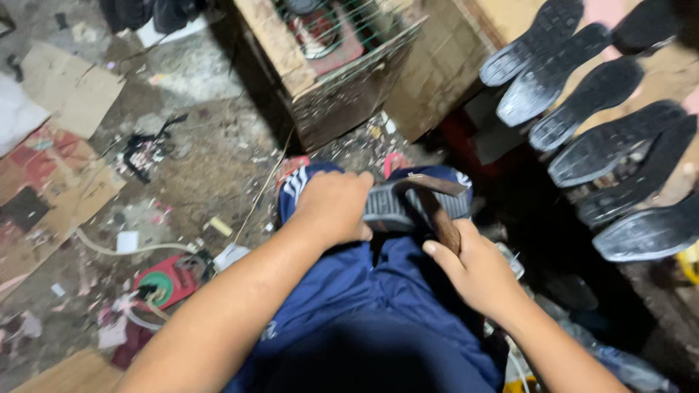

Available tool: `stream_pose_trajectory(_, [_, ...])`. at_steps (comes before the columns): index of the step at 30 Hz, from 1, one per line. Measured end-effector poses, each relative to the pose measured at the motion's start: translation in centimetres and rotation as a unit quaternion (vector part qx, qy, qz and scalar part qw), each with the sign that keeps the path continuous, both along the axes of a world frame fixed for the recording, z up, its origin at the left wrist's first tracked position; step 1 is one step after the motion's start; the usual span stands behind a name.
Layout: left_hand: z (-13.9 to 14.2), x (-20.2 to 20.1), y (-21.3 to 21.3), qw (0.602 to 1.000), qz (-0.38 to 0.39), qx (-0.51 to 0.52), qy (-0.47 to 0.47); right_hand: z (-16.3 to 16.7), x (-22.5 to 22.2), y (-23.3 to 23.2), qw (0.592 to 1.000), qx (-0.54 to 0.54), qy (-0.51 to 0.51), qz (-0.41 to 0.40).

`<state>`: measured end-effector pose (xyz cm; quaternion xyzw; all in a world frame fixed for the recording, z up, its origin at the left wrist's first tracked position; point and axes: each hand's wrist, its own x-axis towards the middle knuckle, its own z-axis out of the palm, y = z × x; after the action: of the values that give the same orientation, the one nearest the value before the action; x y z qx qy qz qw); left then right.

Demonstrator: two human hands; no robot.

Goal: The person sits on the floor holding a shoe upper fitted over a wooden last on their lap. They use a hammer to repeatedly pound the sole and edge of the shoe, turning the shoe to work different sides, and press and check the sole fit with their hands.

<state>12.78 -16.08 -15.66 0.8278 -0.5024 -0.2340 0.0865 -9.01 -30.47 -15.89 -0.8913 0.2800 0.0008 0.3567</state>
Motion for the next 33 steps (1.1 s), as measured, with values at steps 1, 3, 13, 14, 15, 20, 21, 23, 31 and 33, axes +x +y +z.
stream_pose_trajectory(1, [0.2,0.2,-0.4,1.0,-0.003,-0.003,-0.004,0.4,-0.5,-0.6,1.0,0.008,0.005,-0.014])
stream_pose_trajectory(3, [0.1,0.3,-0.3,1.0,-0.009,0.01,-0.002,2.1,-3.1,-0.8,0.982,0.136,-0.104,-0.083])
stream_pose_trajectory(13, [-0.4,-0.2,-2.1,0.997,-0.017,0.053,-0.047,-7.3,-6.1,-1.8,0.999,0.029,0.01,-0.022])
stream_pose_trajectory(14, [-0.5,-0.9,-2.5,0.997,-0.021,0.025,-0.073,-8.6,-6.2,-1.9,0.997,0.072,0.027,-0.028])
stream_pose_trajectory(15, [-0.6,-1.7,-3.0,0.995,-0.03,-0.01,-0.099,-8.7,-7.0,-2.1,0.992,0.108,0.043,-0.04])
stream_pose_trajectory(20, [-1.6,-3.1,-3.7,0.996,-0.027,-0.037,-0.075,-1.1,-6.0,-2.4,0.983,0.138,-0.041,-0.114])
stream_pose_trajectory(21, [-1.7,-3.0,-3.5,0.995,-0.033,-0.047,-0.078,0.9,-5.5,-2.2,0.967,0.171,-0.047,-0.181])
stream_pose_trajectory(23, [-1.9,-2.6,-3.2,0.994,-0.04,-0.066,-0.082,4.4,-5.5,-2.1,0.953,0.13,-0.241,-0.13])
stream_pose_trajectory(31, [-1.5,-2.6,-3.8,0.996,-0.066,-0.034,-0.049,-2.5,-3.8,-3.3,0.997,-0.004,0.024,-0.077])
stream_pose_trajectory(33, [-1.6,-2.5,-4.2,0.995,-0.06,-0.035,-0.066,-2.1,-5.3,-4.2,0.995,0.032,0.018,-0.088])
